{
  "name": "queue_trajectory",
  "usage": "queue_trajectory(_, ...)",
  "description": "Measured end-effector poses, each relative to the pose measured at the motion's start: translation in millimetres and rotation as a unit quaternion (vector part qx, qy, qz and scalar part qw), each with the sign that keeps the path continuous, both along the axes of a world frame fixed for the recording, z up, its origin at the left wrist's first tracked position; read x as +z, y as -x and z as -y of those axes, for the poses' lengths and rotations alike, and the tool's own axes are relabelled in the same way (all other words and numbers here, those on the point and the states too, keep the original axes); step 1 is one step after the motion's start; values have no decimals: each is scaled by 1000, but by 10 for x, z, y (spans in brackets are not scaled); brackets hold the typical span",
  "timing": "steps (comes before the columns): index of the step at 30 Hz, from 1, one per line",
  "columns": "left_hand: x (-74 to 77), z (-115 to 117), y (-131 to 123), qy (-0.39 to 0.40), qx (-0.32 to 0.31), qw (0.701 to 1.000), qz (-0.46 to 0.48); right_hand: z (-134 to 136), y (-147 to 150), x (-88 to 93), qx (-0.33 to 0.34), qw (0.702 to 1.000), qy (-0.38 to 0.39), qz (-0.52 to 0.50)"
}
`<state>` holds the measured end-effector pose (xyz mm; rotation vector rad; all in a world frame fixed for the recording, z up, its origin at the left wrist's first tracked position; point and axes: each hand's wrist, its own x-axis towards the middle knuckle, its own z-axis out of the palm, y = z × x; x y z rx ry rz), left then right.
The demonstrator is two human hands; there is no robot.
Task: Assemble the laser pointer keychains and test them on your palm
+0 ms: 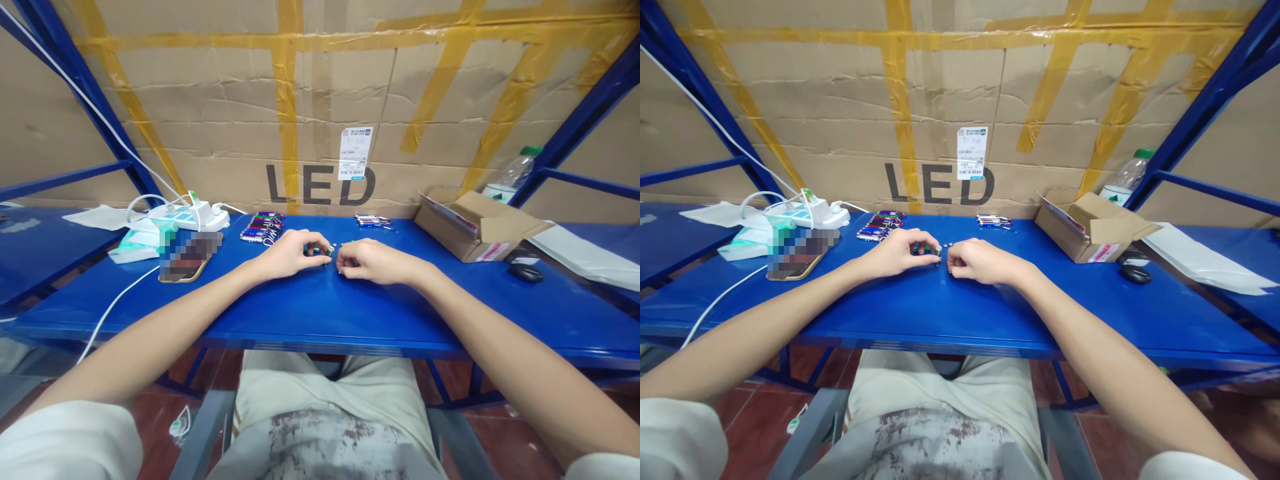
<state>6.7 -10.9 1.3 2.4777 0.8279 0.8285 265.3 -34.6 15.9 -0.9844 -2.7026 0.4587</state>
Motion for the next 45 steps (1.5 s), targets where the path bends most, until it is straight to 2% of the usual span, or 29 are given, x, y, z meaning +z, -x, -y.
queue_trajectory(4,0,4,0,1,-1,1000,3,-16,-6,-15,9,1000,-15,-2)
queue_trajectory(9,-6,2,3,2,0,1000,4,-12,5,-22,-13,999,-42,-19)
queue_trajectory(18,-22,-18,7,0,-6,1000,5,-34,-30,-11,16,1000,16,-1)
queue_trajectory(45,-29,-26,9,-7,-4,1000,8,-55,-15,-91,-4,998,-55,23)
